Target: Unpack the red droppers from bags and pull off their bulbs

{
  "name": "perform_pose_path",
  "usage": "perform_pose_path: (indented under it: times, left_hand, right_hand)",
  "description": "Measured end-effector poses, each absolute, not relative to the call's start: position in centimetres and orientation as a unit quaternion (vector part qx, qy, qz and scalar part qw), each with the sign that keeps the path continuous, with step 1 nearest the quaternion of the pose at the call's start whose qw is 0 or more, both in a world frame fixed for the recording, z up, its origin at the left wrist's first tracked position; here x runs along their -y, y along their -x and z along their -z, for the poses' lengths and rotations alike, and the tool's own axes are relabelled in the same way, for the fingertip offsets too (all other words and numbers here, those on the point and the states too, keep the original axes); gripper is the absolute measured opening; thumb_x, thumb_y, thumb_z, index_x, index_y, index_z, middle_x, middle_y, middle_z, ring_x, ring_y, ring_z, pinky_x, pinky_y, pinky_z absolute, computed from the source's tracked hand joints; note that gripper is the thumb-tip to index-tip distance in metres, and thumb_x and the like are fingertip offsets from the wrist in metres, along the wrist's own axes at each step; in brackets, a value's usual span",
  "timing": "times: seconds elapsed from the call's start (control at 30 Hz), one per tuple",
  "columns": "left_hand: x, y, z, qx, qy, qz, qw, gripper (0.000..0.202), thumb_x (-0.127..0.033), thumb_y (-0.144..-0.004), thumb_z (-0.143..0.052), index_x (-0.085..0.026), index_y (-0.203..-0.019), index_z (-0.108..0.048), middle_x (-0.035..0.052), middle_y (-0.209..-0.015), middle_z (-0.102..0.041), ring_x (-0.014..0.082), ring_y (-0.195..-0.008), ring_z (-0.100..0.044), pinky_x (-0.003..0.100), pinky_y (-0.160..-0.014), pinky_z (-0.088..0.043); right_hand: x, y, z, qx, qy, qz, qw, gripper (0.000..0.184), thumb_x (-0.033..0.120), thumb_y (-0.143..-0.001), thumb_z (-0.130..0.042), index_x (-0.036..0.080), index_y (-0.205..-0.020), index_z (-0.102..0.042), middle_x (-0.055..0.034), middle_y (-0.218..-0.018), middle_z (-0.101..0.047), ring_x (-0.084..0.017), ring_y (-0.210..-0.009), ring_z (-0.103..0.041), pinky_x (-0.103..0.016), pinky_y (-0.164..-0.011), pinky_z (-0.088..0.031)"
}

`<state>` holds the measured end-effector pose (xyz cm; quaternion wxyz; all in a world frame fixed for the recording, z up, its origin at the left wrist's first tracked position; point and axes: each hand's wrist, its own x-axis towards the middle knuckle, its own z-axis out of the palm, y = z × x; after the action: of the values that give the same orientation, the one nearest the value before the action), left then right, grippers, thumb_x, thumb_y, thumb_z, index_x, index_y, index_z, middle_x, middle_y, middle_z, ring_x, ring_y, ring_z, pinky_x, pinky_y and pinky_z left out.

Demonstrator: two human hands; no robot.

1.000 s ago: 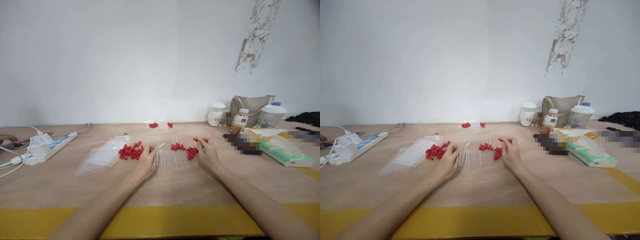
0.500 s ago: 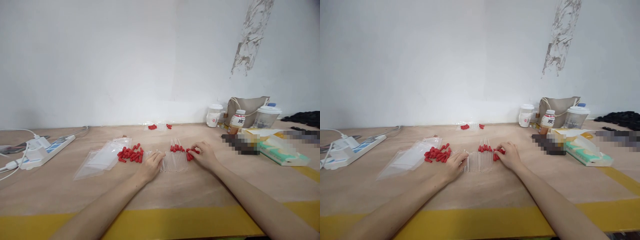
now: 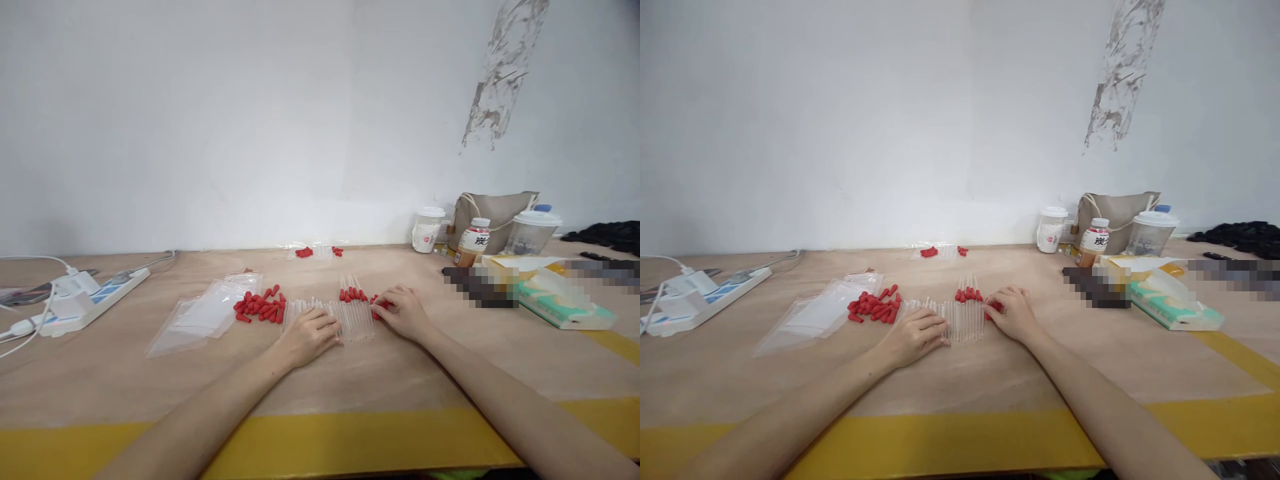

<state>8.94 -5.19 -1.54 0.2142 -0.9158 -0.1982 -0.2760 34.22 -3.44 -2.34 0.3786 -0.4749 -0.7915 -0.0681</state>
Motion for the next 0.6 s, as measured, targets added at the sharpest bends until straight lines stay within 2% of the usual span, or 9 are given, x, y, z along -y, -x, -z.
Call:
perform_pose_path:
  times: [0.17,0.4,0.53,0.6]
  left_hand:
    - [5.2,-8.7,1.6,0.239,0.91,0.254,0.223,0.026,-0.039,-0.083,-0.048,-0.021,-0.098,-0.06,0.0028,-0.093,-0.065,0.0193,-0.085,-0.052,0.035,-0.074,-0.038]
    - [5.3,-8.7,1.5,0.265,0.912,0.248,0.191,0.028,-0.042,-0.083,-0.047,-0.023,-0.1,-0.061,0.0024,-0.095,-0.064,0.0186,-0.087,-0.05,0.035,-0.078,-0.033]
    - [5.3,-8.6,1.4,0.277,0.913,0.243,0.173,0.029,-0.043,-0.083,-0.048,-0.023,-0.1,-0.061,0.0023,-0.096,-0.063,0.0191,-0.088,-0.049,0.035,-0.077,-0.032]
    - [5.3,-8.6,1.5,0.28,0.914,0.242,0.165,0.029,-0.043,-0.082,-0.048,-0.023,-0.099,-0.061,0.002,-0.097,-0.063,0.0191,-0.088,-0.049,0.035,-0.077,-0.032]
  right_hand:
    - [3.7,-33.7,2.3,0.769,0.509,0.069,0.382,0.021,0.034,-0.079,-0.05,0.021,-0.067,-0.062,-0.001,-0.073,-0.064,-0.017,-0.077,-0.051,-0.033,-0.074,-0.026]
    - [3.1,-32.7,1.9,0.734,0.564,0.061,0.375,0.023,0.037,-0.078,-0.048,0.022,-0.07,-0.064,-0.0024,-0.074,-0.065,-0.019,-0.078,-0.053,-0.035,-0.075,-0.026]
    - [1.1,-32.2,0.6,0.672,0.669,-0.003,0.318,0.022,0.042,-0.07,-0.052,0.024,-0.076,-0.065,-0.0027,-0.076,-0.065,-0.022,-0.082,-0.054,-0.04,-0.077,-0.028]
    - [0.0,-31.7,-0.3,0.639,0.722,-0.053,0.26,0.022,0.042,-0.068,-0.053,0.024,-0.07,-0.065,-0.0027,-0.07,-0.065,-0.023,-0.079,-0.055,-0.043,-0.079,-0.028]
